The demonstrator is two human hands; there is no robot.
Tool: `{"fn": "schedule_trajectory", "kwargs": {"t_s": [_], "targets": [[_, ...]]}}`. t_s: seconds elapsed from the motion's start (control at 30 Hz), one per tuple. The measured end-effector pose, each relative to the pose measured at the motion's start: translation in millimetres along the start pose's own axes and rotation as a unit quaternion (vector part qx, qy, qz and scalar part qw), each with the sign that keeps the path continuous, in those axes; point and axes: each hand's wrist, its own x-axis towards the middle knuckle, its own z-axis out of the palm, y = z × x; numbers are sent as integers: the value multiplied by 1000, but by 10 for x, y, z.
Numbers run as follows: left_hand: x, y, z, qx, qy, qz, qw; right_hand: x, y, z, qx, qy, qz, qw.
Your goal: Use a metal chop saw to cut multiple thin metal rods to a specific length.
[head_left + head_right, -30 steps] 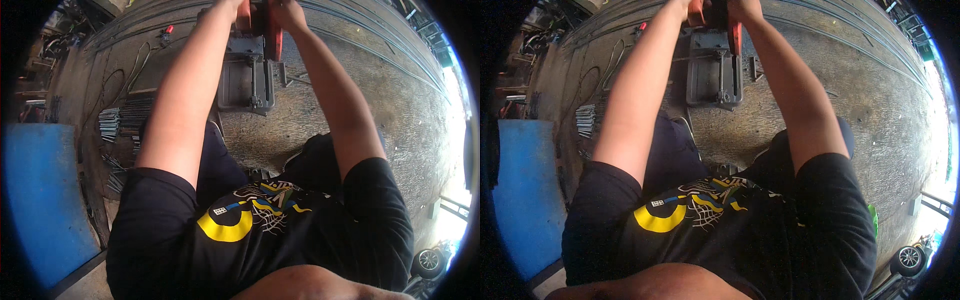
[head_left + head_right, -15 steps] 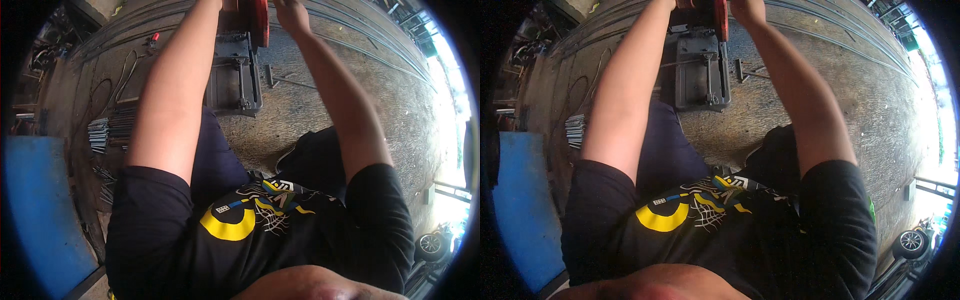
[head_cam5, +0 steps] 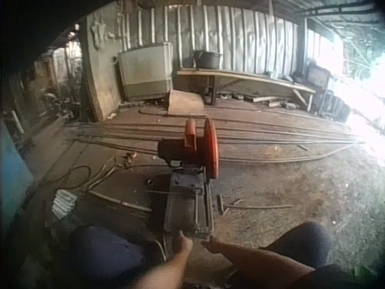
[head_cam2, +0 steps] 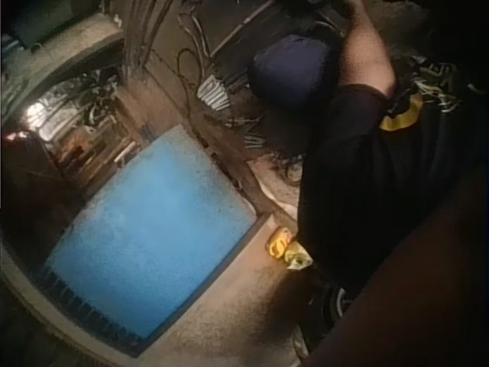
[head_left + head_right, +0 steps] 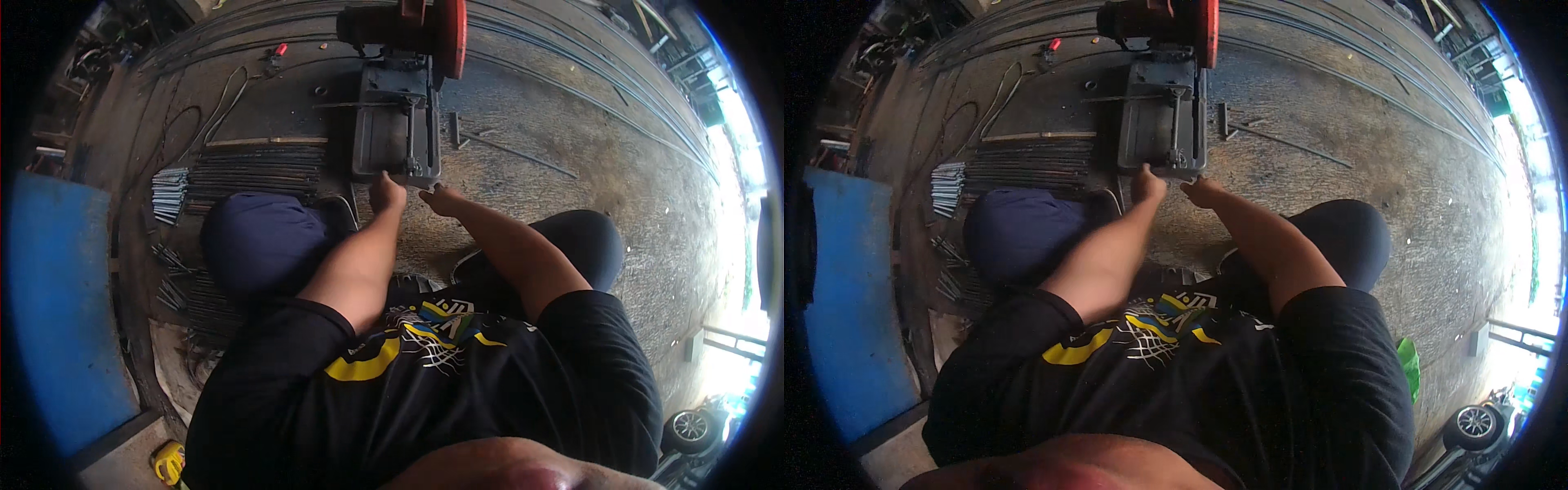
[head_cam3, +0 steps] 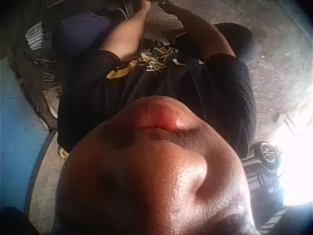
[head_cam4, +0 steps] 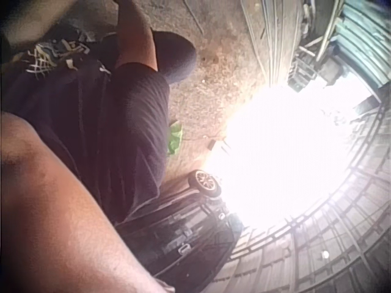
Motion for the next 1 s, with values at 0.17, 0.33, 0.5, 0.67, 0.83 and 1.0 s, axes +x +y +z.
{"fn": "schedule_trajectory", "kwargs": {"t_s": [0.17,0.33,0.5,0.67,0.83,1.0], "targets": [[-127,-67,74,127,-179,84,972,414,-64,107,71,-114,22,991],[-147,-58,152,159,-128,63,977,466,-190,-32,185,-154,112,964],[-83,-21,117,101,-171,46,979,518,-67,107,-41,-9,-73,996],[-82,44,31,77,-228,32,970,536,-16,139,-74,-32,-82,993],[-52,89,-15,91,-228,32,969,416,-59,18,-49,-16,-61,997],[104,90,-26,117,-283,31,951,483,24,141,-7,36,-50,998]]}}
